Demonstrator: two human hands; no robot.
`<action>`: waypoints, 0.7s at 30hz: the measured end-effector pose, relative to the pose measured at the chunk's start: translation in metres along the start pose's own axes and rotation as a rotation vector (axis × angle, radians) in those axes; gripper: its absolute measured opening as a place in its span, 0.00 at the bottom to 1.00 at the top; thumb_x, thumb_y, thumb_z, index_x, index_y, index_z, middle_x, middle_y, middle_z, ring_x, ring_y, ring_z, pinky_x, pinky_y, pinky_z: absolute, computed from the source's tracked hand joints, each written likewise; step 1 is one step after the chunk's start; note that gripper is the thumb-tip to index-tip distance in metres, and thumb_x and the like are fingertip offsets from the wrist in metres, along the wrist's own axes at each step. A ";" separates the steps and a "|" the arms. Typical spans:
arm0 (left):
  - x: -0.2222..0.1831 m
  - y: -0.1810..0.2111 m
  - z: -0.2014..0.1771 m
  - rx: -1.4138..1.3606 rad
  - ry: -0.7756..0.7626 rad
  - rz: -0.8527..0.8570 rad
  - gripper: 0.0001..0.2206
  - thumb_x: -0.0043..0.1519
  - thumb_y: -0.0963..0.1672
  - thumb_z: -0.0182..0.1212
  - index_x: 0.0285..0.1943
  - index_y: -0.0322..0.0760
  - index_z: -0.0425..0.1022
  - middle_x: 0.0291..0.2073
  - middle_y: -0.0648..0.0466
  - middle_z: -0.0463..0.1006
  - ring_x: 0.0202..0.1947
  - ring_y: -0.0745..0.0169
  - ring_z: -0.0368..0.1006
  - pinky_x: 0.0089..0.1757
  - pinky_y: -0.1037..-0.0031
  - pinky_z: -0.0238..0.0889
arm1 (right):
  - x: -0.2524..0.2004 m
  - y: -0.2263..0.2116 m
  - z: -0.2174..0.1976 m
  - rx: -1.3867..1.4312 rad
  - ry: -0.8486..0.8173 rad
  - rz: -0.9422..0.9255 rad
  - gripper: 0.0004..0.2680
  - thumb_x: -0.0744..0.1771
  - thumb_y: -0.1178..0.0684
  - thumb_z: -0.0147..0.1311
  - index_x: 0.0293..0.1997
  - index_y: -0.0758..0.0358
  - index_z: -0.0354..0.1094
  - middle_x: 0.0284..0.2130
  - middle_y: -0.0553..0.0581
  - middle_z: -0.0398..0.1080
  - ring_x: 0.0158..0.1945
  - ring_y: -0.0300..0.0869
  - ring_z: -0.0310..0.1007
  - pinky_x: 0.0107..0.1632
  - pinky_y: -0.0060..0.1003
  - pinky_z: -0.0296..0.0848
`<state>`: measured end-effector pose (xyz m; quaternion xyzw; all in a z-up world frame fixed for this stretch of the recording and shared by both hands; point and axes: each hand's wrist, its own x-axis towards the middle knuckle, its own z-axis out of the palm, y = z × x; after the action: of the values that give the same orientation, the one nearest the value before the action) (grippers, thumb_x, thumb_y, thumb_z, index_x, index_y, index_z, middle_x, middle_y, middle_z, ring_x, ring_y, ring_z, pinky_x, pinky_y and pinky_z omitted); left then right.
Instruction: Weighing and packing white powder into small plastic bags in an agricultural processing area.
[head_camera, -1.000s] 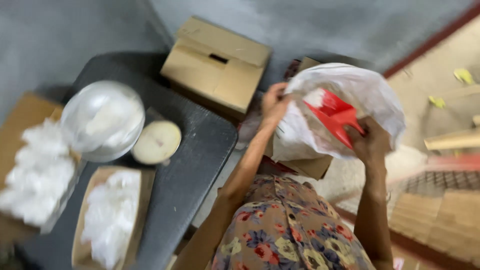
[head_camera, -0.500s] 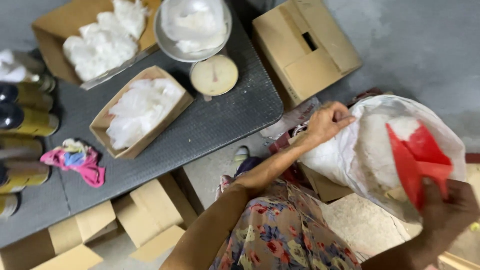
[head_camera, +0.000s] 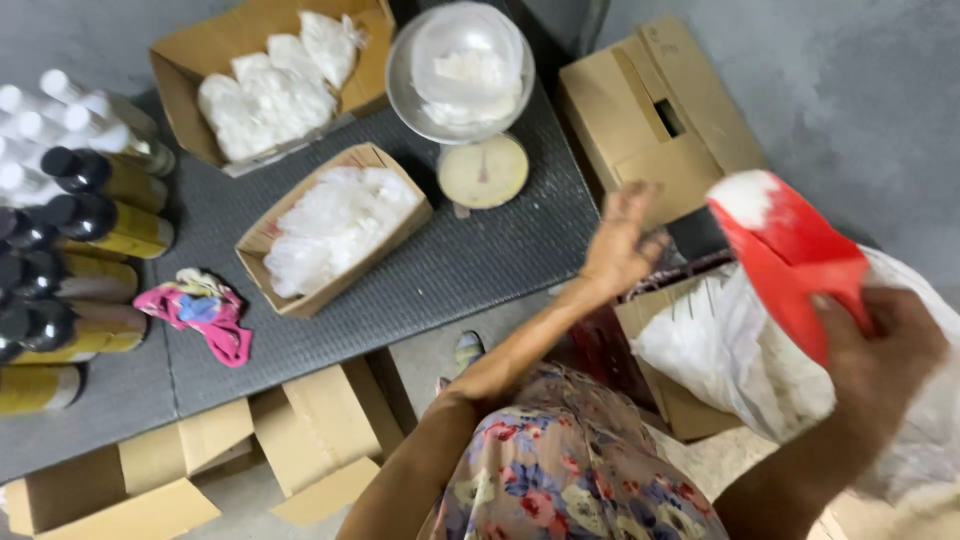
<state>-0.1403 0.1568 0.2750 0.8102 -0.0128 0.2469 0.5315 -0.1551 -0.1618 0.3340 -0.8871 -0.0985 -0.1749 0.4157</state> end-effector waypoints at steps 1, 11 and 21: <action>0.008 0.000 -0.024 0.002 0.001 0.005 0.34 0.55 0.41 0.67 0.72 0.41 0.59 0.69 0.37 0.59 0.68 0.33 0.60 0.63 0.58 0.60 | 0.012 -0.015 0.016 0.003 0.004 -0.003 0.09 0.69 0.62 0.70 0.44 0.74 0.69 0.36 0.57 0.74 0.39 0.36 0.71 0.46 0.28 0.72; 0.085 -0.038 -0.243 0.248 0.645 0.094 0.26 0.67 0.48 0.62 0.73 0.38 0.63 0.69 0.40 0.62 0.69 0.43 0.64 0.65 0.57 0.63 | 0.100 -0.182 0.151 0.151 -0.183 -0.160 0.12 0.67 0.56 0.71 0.48 0.73 0.70 0.39 0.60 0.77 0.42 0.36 0.76 0.46 0.32 0.74; 0.158 -0.104 -0.286 -0.262 0.213 -0.407 0.14 0.63 0.47 0.64 0.43 0.27 0.83 0.25 0.54 0.76 0.24 0.65 0.69 0.29 0.73 0.65 | 0.146 -0.272 0.249 0.006 -0.293 -0.322 0.14 0.64 0.52 0.71 0.50 0.64 0.72 0.42 0.62 0.77 0.46 0.49 0.79 0.50 0.43 0.75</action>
<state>-0.0831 0.4877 0.3410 0.6900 0.1744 0.2150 0.6688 -0.0512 0.2073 0.4349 -0.8745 -0.2988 -0.1080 0.3664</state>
